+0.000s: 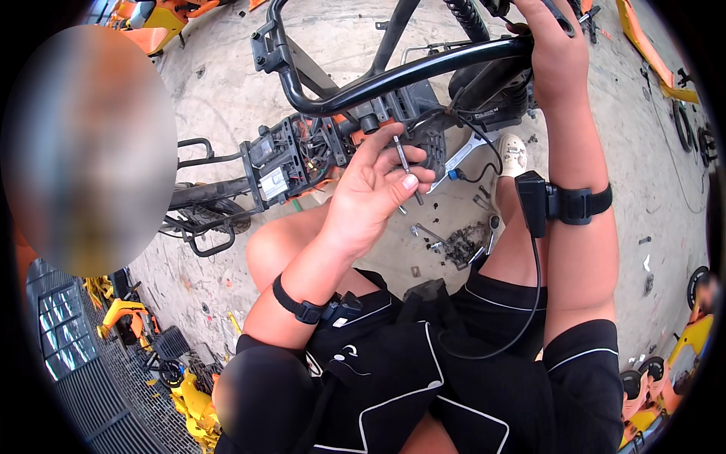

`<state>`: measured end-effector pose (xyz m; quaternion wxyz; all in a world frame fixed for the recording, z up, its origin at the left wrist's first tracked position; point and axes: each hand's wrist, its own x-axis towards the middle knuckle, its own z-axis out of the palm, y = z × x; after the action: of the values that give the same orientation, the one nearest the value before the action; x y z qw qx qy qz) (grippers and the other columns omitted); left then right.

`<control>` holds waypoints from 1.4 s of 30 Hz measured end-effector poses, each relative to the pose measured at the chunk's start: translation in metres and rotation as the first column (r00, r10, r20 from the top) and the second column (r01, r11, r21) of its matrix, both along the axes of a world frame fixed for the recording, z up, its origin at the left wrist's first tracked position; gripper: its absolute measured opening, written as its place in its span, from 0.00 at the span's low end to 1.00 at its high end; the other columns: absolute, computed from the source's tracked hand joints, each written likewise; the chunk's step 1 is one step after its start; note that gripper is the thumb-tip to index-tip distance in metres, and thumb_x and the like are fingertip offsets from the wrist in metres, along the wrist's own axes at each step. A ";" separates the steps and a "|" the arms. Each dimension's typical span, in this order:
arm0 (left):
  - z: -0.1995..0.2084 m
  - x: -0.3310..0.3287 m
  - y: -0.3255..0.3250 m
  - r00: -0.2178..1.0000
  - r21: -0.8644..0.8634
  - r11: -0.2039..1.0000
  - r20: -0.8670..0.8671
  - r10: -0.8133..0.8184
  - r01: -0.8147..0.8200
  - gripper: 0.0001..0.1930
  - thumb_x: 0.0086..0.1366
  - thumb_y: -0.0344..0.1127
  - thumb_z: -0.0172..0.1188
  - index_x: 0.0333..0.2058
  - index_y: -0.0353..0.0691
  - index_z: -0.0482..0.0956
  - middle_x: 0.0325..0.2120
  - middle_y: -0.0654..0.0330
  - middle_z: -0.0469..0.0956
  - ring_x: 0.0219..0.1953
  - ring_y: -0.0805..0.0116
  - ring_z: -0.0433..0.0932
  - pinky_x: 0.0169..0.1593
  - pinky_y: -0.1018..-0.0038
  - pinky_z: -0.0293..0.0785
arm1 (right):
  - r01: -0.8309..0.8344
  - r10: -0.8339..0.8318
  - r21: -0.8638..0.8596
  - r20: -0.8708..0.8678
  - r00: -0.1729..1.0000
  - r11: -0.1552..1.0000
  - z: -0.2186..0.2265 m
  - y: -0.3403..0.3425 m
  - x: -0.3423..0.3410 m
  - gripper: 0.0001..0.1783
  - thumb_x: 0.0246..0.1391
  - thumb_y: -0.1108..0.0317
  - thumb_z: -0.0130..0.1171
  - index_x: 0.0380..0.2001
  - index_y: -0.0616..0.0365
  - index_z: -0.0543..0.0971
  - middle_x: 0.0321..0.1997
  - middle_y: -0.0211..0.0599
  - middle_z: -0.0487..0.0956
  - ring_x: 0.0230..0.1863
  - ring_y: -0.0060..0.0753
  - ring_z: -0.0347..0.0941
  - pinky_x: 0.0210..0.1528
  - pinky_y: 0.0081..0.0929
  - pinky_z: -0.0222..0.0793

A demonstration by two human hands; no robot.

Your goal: The person works on the metal frame of a scooter, picking up a bolt and nut by hand and positioning them into a bracket. They use a wrench and a socket wrench to tighten the hardware onto the frame.

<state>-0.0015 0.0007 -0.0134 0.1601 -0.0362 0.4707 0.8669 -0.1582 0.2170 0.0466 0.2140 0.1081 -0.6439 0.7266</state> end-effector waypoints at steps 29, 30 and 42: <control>-0.005 0.002 0.001 0.990 -0.064 0.991 0.084 -0.116 0.121 0.39 0.60 0.45 0.70 0.64 0.36 0.62 0.32 0.63 0.77 0.29 0.74 0.78 0.32 0.75 0.77 | 0.051 -0.051 0.007 0.014 0.999 0.999 0.001 -0.001 0.002 0.22 0.60 0.66 0.58 0.55 0.66 0.74 0.48 0.35 0.79 0.46 0.22 0.74 0.50 0.19 0.69; -0.006 0.003 0.001 0.989 -0.066 0.990 0.086 -0.121 0.127 0.39 0.60 0.45 0.70 0.64 0.35 0.62 0.32 0.63 0.77 0.29 0.74 0.77 0.32 0.75 0.77 | 0.045 -0.044 -0.001 0.031 0.999 0.999 0.000 0.000 0.001 0.22 0.60 0.66 0.58 0.55 0.66 0.74 0.48 0.35 0.79 0.46 0.22 0.74 0.50 0.19 0.69; -0.001 0.004 0.002 0.994 -0.092 0.992 0.075 -0.077 0.084 0.38 0.62 0.46 0.69 0.63 0.33 0.63 0.29 0.64 0.75 0.27 0.75 0.75 0.30 0.76 0.74 | 0.053 -0.053 -0.007 0.058 0.997 0.999 0.000 0.001 -0.001 0.22 0.59 0.66 0.58 0.55 0.65 0.74 0.47 0.34 0.79 0.44 0.20 0.73 0.48 0.18 0.68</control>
<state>0.0028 0.0022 -0.0145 0.2098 -0.0554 0.5064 0.8345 -0.1591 0.2185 0.0462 0.2151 0.0691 -0.6493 0.7262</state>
